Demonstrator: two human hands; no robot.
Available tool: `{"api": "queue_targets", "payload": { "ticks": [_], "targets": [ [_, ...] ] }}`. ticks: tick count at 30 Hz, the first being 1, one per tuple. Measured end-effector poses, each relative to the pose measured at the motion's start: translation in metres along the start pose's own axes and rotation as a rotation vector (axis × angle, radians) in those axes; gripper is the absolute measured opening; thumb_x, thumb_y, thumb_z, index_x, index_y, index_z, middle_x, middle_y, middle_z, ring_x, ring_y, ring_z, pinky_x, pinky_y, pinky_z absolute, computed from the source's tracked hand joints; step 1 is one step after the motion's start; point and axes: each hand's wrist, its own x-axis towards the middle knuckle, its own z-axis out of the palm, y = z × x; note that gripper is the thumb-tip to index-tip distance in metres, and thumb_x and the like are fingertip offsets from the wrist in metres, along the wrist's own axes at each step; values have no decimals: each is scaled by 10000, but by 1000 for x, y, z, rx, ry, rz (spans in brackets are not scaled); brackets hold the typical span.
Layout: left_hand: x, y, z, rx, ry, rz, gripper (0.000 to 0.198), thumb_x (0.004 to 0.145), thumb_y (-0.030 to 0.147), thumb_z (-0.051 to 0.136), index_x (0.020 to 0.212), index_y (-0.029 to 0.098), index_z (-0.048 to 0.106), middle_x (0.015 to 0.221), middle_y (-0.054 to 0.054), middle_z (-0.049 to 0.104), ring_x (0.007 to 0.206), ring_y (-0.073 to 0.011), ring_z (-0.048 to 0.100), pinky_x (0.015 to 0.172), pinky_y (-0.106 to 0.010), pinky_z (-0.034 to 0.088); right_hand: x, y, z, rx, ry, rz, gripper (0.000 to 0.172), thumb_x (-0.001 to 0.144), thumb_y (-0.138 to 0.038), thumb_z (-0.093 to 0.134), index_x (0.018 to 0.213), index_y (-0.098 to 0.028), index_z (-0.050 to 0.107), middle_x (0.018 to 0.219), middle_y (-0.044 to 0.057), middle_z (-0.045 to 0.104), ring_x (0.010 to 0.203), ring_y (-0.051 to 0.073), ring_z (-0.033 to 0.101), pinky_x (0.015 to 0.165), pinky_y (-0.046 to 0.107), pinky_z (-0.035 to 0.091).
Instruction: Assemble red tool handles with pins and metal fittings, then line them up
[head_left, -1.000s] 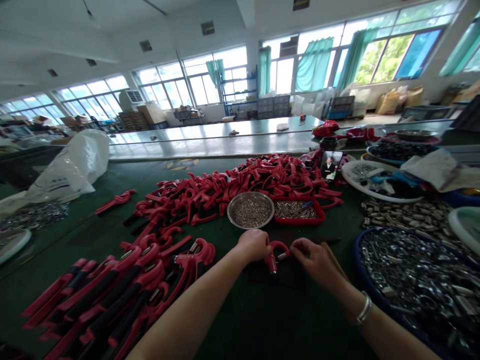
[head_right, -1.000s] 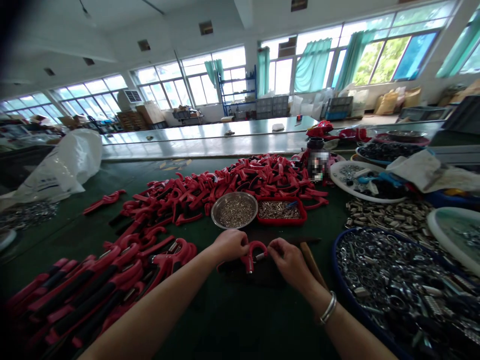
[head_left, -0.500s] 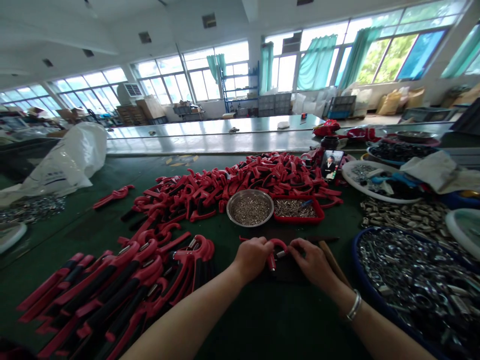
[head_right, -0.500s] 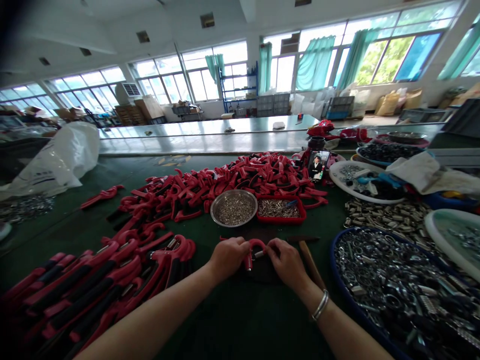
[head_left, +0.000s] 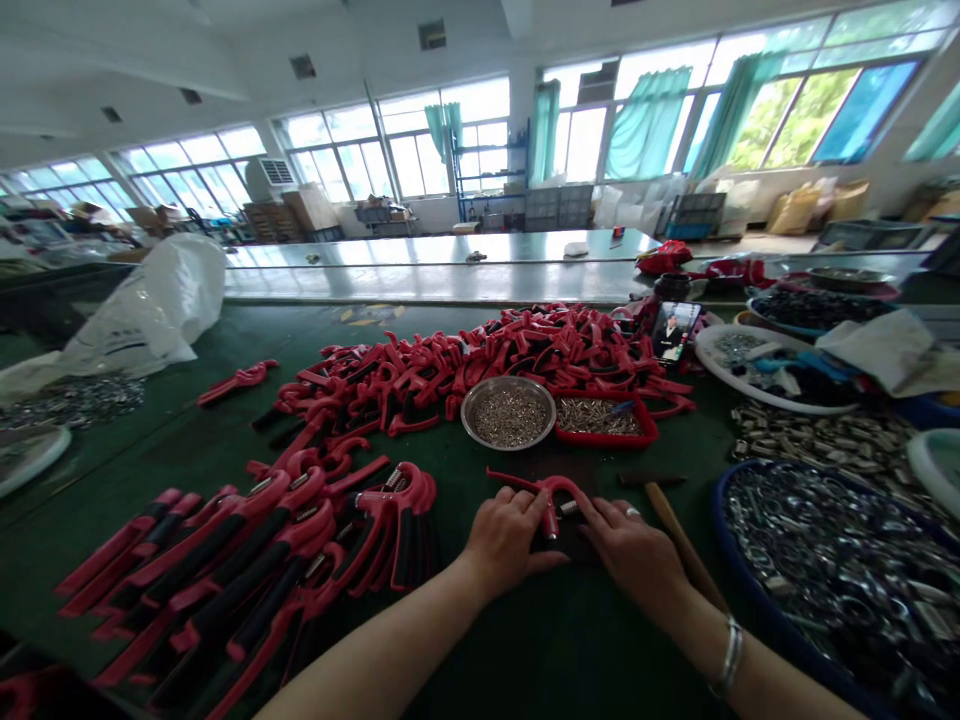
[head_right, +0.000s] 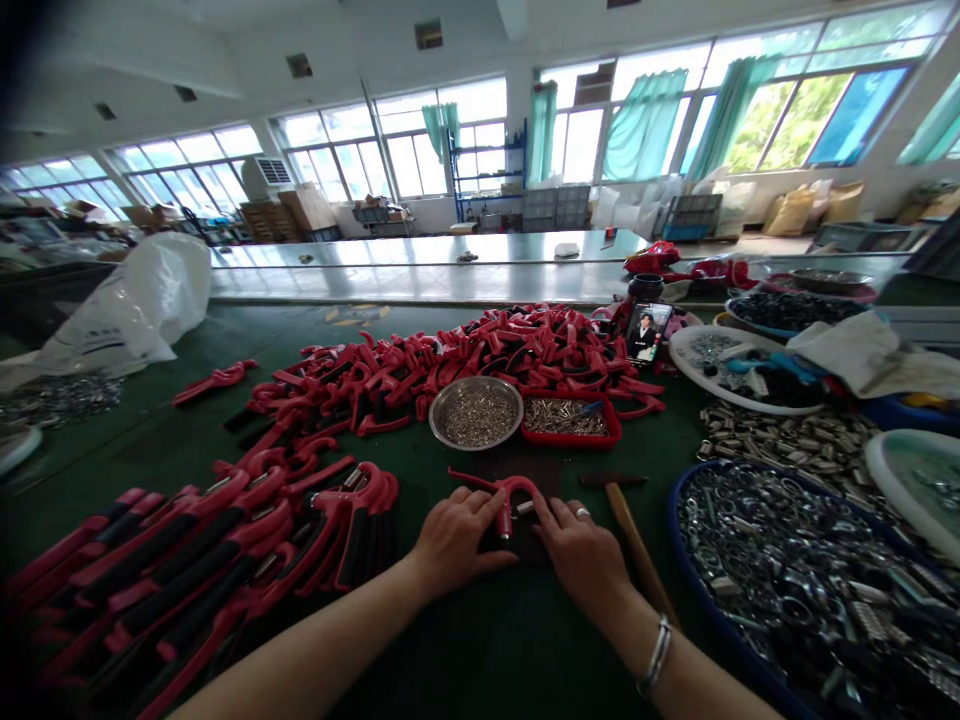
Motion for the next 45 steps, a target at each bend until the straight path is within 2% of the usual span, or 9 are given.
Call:
{"api": "queue_targets", "payload": {
  "ticks": [10, 19, 23, 27, 32, 34, 39, 43, 45],
  "targets": [
    [-9, 2, 7, 1, 73, 32, 696, 725, 588, 526, 1305, 230, 385, 1167, -62, 550, 995, -242, 474, 831, -355, 411, -11, 0, -5, -142, -49, -80, 678, 666, 68, 428, 1283, -211, 450, 1054, 88, 635, 887, 241, 595, 571, 292, 532],
    [3, 12, -13, -4, 32, 56, 625, 681, 633, 529, 1164, 235, 542, 1003, -65, 606, 937, -236, 521, 781, -318, 432, -8, 17, -4, 114, 46, -135, 432, 794, -109, 482, 1212, -212, 522, 1017, 87, 632, 838, 210, 593, 642, 305, 510],
    [23, 15, -45, -98, -151, -7, 647, 708, 750, 304, 962, 268, 653, 846, -44, 631, 813, -216, 561, 689, -295, 429, -5, 28, -8, 459, 87, -77, 262, 855, -230, 457, 1071, -204, 604, 992, 84, 633, 891, 183, 579, 772, 315, 466],
    [57, -2, -68, -302, -536, -100, 810, 670, 810, 169, 848, 198, 667, 676, -23, 605, 594, -144, 531, 566, -245, 408, 8, 32, -14, 801, -75, -12, 233, 843, -343, 481, 977, -216, 625, 947, 52, 643, 879, 170, 584, 780, 290, 451],
    [86, -26, -54, -433, -758, -93, 623, 621, 726, 492, 852, 166, 639, 678, -5, 596, 551, -114, 508, 521, -223, 400, 32, 41, -5, 1022, -221, 120, 300, 814, -438, 491, 907, -202, 652, 900, 43, 638, 853, 170, 584, 767, 275, 449],
    [84, -28, -41, -389, -691, -178, 581, 615, 687, 542, 845, 163, 640, 721, -21, 611, 611, -141, 540, 552, -237, 415, 37, 43, 0, 1039, -213, 155, 297, 792, -443, 515, 840, -191, 665, 864, 46, 632, 838, 172, 581, 768, 278, 444],
    [56, -18, -13, -183, -45, -265, 483, 679, 589, 559, 968, 208, 622, 1029, -61, 604, 955, -230, 541, 799, -300, 420, 38, 37, 5, 997, -162, 282, 267, 739, -440, 567, 735, -187, 651, 782, 32, 632, 764, 165, 580, 715, 265, 441],
    [42, -10, -4, -234, 46, -289, 467, 802, 489, 462, 1182, 227, 528, 1151, -56, 570, 1041, -210, 511, 882, -293, 391, 44, 45, 4, 839, -201, 264, 309, 734, -489, 550, 675, -198, 636, 702, 5, 634, 657, 147, 571, 614, 242, 429],
    [42, -8, -2, -239, 37, -329, 507, 803, 487, 459, 1242, 235, 475, 1190, -48, 552, 1059, -217, 505, 882, -304, 396, 58, 61, 4, 698, -147, 369, 345, 764, -510, 498, 726, -199, 643, 714, 10, 646, 658, 152, 582, 613, 242, 431]
  ]
}}
